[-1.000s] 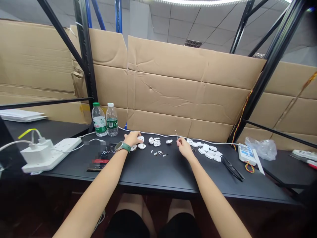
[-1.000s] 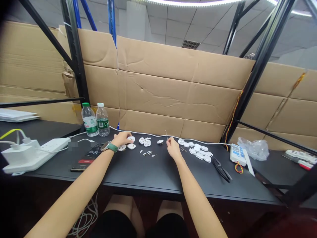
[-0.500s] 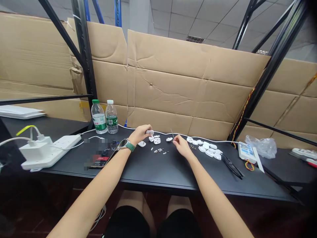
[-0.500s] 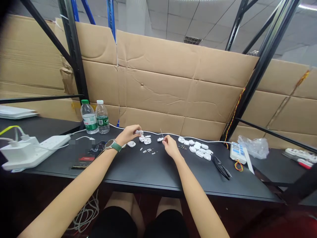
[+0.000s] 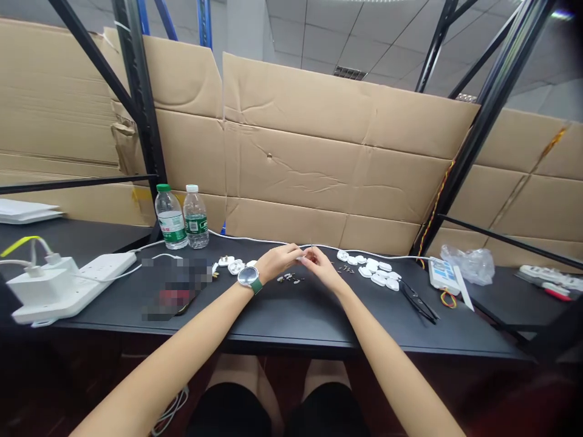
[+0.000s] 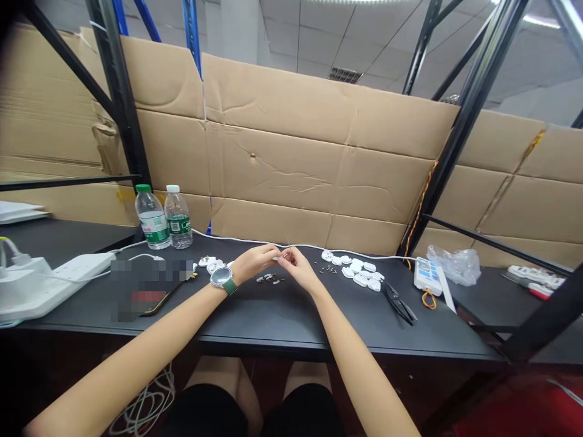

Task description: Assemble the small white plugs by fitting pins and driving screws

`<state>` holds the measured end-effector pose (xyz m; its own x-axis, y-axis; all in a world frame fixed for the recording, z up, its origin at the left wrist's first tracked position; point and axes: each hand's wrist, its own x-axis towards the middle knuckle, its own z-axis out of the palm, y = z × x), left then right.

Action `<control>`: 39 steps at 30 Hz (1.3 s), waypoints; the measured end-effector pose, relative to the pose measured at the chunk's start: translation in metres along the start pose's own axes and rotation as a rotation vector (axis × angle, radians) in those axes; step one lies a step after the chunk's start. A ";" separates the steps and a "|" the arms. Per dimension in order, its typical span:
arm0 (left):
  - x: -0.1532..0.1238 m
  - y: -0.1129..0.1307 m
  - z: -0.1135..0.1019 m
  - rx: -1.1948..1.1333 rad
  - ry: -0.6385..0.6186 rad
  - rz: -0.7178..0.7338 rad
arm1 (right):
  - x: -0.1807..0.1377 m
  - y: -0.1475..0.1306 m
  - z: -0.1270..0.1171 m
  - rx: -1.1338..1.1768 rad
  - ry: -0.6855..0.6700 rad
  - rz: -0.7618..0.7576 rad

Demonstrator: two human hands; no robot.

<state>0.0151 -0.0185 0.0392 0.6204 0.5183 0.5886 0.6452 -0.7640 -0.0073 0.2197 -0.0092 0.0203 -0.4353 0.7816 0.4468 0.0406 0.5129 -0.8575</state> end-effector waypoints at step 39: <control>0.002 0.001 0.007 -1.088 0.131 -0.556 | -0.002 -0.001 0.001 -0.269 0.141 -0.132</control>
<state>0.0201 -0.0154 0.0347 0.2898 0.8810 0.3740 0.0601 -0.4068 0.9115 0.2194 -0.0116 0.0198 -0.3247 0.7336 0.5970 0.2365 0.6741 -0.6998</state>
